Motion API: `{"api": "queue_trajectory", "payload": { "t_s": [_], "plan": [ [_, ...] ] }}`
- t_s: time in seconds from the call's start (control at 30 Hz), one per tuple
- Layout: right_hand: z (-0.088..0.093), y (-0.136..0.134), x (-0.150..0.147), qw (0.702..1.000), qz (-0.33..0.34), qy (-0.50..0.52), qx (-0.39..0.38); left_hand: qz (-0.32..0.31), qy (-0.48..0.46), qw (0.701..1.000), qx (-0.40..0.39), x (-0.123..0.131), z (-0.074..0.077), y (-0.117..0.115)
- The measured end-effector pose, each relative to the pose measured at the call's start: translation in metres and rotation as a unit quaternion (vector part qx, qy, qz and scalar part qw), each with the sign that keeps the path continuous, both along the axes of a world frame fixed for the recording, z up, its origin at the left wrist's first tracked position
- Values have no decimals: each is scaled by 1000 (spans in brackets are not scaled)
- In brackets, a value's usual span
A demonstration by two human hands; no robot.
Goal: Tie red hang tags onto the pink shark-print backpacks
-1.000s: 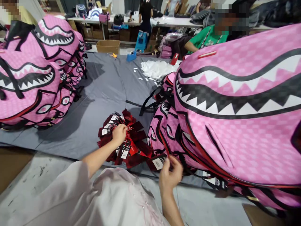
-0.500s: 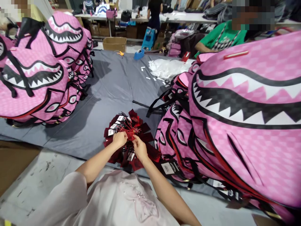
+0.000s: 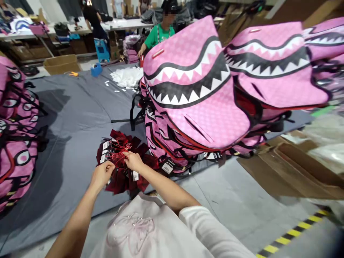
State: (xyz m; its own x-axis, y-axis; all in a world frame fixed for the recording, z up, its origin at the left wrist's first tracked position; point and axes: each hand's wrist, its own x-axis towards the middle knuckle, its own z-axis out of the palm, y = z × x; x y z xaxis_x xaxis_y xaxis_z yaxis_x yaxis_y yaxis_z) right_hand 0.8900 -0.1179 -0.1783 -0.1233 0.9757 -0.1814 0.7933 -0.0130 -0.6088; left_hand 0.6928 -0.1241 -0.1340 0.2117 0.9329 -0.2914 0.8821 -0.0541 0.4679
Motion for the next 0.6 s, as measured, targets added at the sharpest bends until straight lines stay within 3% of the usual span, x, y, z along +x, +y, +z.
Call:
{"api": "queue_trajectory", "payload": {
  "t_s": [0.13,0.23,0.3,0.37,0.47,0.57,0.6],
  "plan": [
    [34,-53,65,980,-136,50,135,-96,-105,989,46,47,12,5],
    [72,-93,138,932,-276,-8,235,-180,-172,967,60,91,23,10],
    [104,-112,184,900,-334,-69,272,-235,-212,946,67,123,31,13],
    [137,-121,220,884,-335,-104,310,-289,-232,925,78,157,40,14],
    [175,-122,258,894,-286,-20,344,-327,-210,915,108,204,55,13],
    [184,-121,272,907,-256,125,309,-320,-166,922,143,237,68,9],
    [181,-123,271,896,-280,149,311,-318,-151,923,154,245,71,7]
  ]
}}
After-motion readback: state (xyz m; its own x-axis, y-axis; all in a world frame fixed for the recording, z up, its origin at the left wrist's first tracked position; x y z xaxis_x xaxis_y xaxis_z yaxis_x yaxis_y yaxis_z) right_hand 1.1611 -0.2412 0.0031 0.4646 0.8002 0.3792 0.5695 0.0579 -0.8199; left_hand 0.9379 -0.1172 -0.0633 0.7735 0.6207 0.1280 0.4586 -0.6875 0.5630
